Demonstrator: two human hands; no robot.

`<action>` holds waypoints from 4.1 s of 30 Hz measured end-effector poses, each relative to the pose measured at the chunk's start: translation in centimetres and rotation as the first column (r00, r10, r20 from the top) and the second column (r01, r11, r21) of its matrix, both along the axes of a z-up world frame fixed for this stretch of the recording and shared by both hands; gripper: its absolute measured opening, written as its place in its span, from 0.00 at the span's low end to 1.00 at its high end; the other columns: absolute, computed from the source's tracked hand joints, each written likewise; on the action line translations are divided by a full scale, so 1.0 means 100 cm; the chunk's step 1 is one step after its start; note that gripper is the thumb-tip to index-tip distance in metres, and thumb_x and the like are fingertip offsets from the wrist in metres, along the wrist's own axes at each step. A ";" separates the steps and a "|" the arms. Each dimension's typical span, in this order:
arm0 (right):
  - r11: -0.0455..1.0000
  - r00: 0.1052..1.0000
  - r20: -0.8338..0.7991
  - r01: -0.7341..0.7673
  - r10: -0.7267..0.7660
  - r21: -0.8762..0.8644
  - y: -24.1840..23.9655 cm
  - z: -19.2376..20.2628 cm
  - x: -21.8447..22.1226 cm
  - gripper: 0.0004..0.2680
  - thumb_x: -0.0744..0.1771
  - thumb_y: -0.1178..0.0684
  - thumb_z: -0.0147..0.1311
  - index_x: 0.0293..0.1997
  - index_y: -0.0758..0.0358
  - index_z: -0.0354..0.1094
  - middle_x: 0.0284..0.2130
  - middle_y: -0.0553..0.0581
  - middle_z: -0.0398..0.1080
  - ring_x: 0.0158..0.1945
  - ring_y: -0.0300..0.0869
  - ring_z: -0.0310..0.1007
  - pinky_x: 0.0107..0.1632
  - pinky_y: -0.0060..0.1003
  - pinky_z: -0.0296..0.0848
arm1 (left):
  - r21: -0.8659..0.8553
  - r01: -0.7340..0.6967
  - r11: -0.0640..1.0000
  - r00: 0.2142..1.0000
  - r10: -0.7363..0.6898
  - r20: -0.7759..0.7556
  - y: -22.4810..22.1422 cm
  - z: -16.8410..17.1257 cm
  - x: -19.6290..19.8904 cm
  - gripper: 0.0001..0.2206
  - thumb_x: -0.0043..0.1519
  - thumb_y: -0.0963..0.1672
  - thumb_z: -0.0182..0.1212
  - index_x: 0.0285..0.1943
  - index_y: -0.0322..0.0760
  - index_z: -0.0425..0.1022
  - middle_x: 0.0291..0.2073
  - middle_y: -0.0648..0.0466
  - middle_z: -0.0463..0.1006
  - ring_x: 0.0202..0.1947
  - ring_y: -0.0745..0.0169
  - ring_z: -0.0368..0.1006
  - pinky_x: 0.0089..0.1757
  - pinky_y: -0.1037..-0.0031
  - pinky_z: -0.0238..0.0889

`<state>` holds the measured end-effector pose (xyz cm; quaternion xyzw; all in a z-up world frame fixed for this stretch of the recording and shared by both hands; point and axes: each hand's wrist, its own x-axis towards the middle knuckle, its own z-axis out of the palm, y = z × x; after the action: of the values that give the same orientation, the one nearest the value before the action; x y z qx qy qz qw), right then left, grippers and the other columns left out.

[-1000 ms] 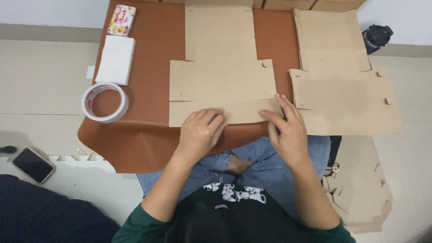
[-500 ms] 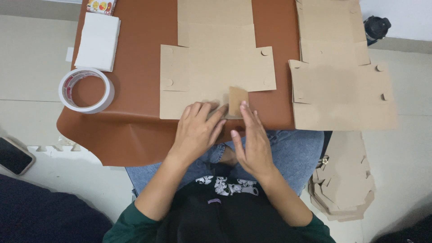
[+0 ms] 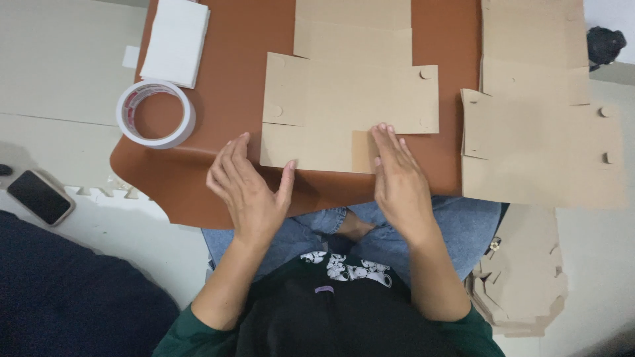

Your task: Assembling cardboard boxes by folding flat pre-cut sheets and tucking in the flaps.

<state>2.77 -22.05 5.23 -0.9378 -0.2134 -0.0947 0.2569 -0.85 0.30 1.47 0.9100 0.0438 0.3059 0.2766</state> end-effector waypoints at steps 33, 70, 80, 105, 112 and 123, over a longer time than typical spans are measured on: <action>0.934 0.985 0.136 0.053 -0.108 0.354 -0.009 -0.030 0.002 0.34 0.67 0.62 0.60 0.76 0.72 0.31 0.70 0.72 0.48 0.70 0.63 0.58 0.70 0.56 0.56 | -0.024 0.272 0.962 0.962 -0.272 0.016 -0.023 -0.001 0.040 0.40 0.61 0.38 0.68 0.78 0.25 0.43 0.69 0.31 0.55 0.70 0.31 0.56 0.66 0.45 0.47; 0.938 0.997 0.050 0.067 -0.053 -0.341 -0.008 -0.030 0.106 0.20 0.65 0.64 0.41 0.67 0.71 0.60 0.63 0.71 0.62 0.69 0.58 0.60 0.69 0.50 0.57 | 0.337 0.521 0.784 0.832 -0.379 -0.406 -0.040 0.006 0.140 0.25 0.71 0.45 0.43 0.75 0.25 0.51 0.69 0.33 0.63 0.72 0.44 0.56 0.68 0.58 0.39; 0.900 0.888 0.251 0.421 -0.385 -0.111 0.009 -0.050 0.121 0.22 0.67 0.54 0.49 0.66 0.77 0.52 0.56 0.76 0.58 0.59 0.63 0.56 0.59 0.57 0.55 | 0.279 0.058 0.959 0.978 0.002 -0.210 -0.047 -0.027 0.169 0.37 0.68 0.52 0.50 0.75 0.19 0.42 0.71 0.25 0.51 0.74 0.30 0.44 0.66 0.40 0.29; 0.947 0.961 0.098 0.273 -0.259 -0.171 0.011 -0.051 0.172 0.21 0.69 0.48 0.39 0.69 0.69 0.53 0.68 0.67 0.56 0.73 0.53 0.50 0.69 0.54 0.49 | 0.313 0.287 0.905 0.949 -0.224 -0.222 -0.044 -0.053 0.236 0.30 0.70 0.51 0.42 0.75 0.24 0.51 0.73 0.40 0.55 0.74 0.50 0.47 0.67 0.55 0.37; 0.905 0.888 0.361 0.373 -0.284 -0.206 0.010 -0.069 0.211 0.11 0.66 0.49 0.54 0.49 0.64 0.72 0.41 0.57 0.66 0.49 0.49 0.63 0.45 0.47 0.66 | 0.312 0.323 0.894 0.907 -0.198 -0.372 -0.040 -0.022 0.222 0.28 0.71 0.53 0.40 0.75 0.31 0.55 0.71 0.43 0.58 0.73 0.50 0.49 0.68 0.56 0.37; 0.924 0.875 0.378 0.366 -0.302 -0.108 -0.002 -0.057 0.173 0.11 0.67 0.48 0.49 0.28 0.57 0.77 0.27 0.58 0.70 0.37 0.53 0.72 0.38 0.46 0.63 | 0.194 0.192 0.962 0.956 -0.139 -0.259 -0.035 -0.039 0.222 0.16 0.55 0.47 0.69 0.47 0.41 0.70 0.47 0.52 0.66 0.52 0.51 0.59 0.50 0.62 0.49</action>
<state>20.03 -22.24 -0.48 -0.9469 -0.0981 -0.2858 0.1100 21.36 -3.19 -2.39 0.9657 -0.0331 0.1705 0.1930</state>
